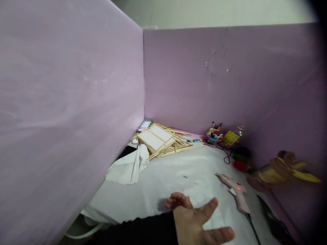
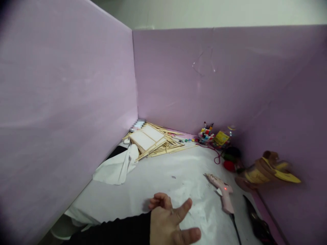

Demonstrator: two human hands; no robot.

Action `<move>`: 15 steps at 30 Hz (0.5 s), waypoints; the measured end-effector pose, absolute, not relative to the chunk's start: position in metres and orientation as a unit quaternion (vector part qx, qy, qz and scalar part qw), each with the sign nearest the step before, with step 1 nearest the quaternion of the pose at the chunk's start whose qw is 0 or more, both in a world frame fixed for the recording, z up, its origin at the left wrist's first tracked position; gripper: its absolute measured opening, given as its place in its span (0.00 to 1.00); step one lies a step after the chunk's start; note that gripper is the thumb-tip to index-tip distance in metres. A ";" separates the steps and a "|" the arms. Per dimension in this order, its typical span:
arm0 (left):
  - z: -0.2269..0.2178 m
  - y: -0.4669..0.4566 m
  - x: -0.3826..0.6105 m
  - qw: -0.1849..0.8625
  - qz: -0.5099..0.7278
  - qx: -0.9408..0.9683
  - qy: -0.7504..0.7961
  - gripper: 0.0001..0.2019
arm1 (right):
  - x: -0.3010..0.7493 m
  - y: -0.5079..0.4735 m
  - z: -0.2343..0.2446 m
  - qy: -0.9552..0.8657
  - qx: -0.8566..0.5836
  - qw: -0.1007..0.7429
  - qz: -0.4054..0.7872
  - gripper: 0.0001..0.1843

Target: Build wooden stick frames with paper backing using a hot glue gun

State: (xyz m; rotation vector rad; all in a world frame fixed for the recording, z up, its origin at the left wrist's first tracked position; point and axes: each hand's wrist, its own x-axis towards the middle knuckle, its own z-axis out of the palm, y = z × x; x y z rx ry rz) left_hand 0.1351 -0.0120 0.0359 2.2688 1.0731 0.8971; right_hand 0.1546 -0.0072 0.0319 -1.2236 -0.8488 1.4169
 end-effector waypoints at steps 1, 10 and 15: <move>0.039 -0.010 0.126 0.214 0.341 0.823 0.401 0.36 | 0.154 -0.005 0.034 -0.379 -0.517 0.519 0.566 0.13; 0.067 0.047 -0.035 0.052 0.388 0.597 0.700 0.11 | 0.167 0.008 0.047 -0.560 -0.479 0.541 0.407 0.16; 0.044 0.075 -0.068 0.087 0.239 0.571 0.781 0.11 | 0.173 -0.003 0.044 -0.633 -0.423 0.481 0.435 0.09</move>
